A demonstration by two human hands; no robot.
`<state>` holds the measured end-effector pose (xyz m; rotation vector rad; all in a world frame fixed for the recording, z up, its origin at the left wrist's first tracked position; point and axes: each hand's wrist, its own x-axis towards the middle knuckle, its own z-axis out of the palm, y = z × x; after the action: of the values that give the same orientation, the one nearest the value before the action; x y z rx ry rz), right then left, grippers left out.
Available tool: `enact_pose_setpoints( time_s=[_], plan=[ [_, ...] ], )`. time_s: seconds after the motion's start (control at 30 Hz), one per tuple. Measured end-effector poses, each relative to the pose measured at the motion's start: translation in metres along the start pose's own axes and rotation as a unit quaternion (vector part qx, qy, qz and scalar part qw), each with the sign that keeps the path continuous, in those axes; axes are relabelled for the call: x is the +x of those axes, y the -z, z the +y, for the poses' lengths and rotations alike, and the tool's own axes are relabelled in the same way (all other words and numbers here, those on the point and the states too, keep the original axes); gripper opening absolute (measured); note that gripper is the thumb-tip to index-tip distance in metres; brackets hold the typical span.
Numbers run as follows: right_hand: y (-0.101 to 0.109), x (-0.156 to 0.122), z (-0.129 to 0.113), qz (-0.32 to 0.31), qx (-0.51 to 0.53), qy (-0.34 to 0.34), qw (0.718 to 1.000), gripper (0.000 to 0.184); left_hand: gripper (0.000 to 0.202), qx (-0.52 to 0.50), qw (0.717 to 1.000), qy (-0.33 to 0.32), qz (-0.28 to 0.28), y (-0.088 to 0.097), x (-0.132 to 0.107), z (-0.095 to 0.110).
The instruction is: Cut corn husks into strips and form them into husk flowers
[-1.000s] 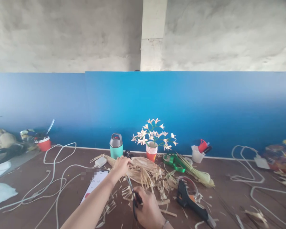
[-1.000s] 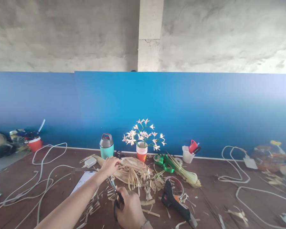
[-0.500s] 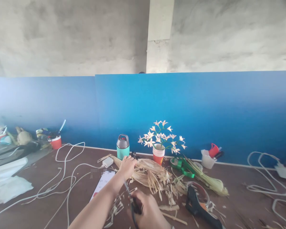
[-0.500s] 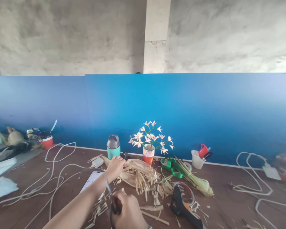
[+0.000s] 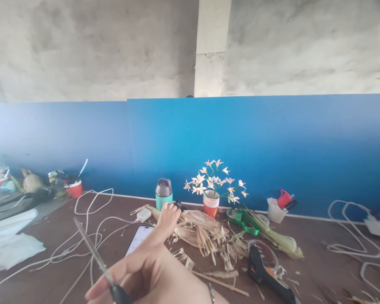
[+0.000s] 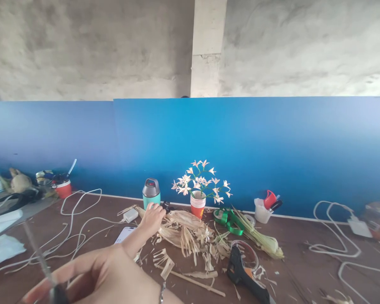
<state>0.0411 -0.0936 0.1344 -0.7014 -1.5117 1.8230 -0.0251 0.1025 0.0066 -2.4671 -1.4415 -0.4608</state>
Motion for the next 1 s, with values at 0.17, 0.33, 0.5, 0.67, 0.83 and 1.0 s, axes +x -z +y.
enact_pose_setpoints(
  time_s=[0.17, 0.33, 0.5, 0.67, 0.83, 1.0],
  plan=[
    [0.063, 0.014, 0.062, 0.150, 0.018, 0.048, 0.987, 0.042, 0.025, -0.005, 0.999, 0.012, 0.039, 0.017, -0.010, -0.005],
    [0.134, 0.029, 0.100, 0.394, 0.005, 0.133, 0.909, 0.039, 0.025, -0.016, 0.994, 0.047, 0.092, 0.027, -0.026, 0.000],
    [0.154, 0.037, 0.093, 0.455, -0.019, 0.179, 0.872, 0.047, 0.024, -0.056, 0.973, -0.023, 0.223, 0.029, -0.040, 0.013],
    [0.152, 0.037, 0.085, 0.415, 0.054, 0.128, 0.899, 0.045, 0.023, -0.118, 0.947, -0.059, 0.292, 0.037, -0.052, 0.027],
    [0.156, 0.036, 0.084, 0.363, 0.034, 0.170, 0.915, 0.042, 0.014, -0.338, 0.906, 0.062, 0.246, 0.043, -0.052, 0.042],
    [0.159, 0.037, 0.086, 0.346, -0.061, 0.186, 0.918, 0.037, 0.028, -0.634, 0.714, 0.260, 0.147, 0.035, -0.043, 0.054]
  ],
)
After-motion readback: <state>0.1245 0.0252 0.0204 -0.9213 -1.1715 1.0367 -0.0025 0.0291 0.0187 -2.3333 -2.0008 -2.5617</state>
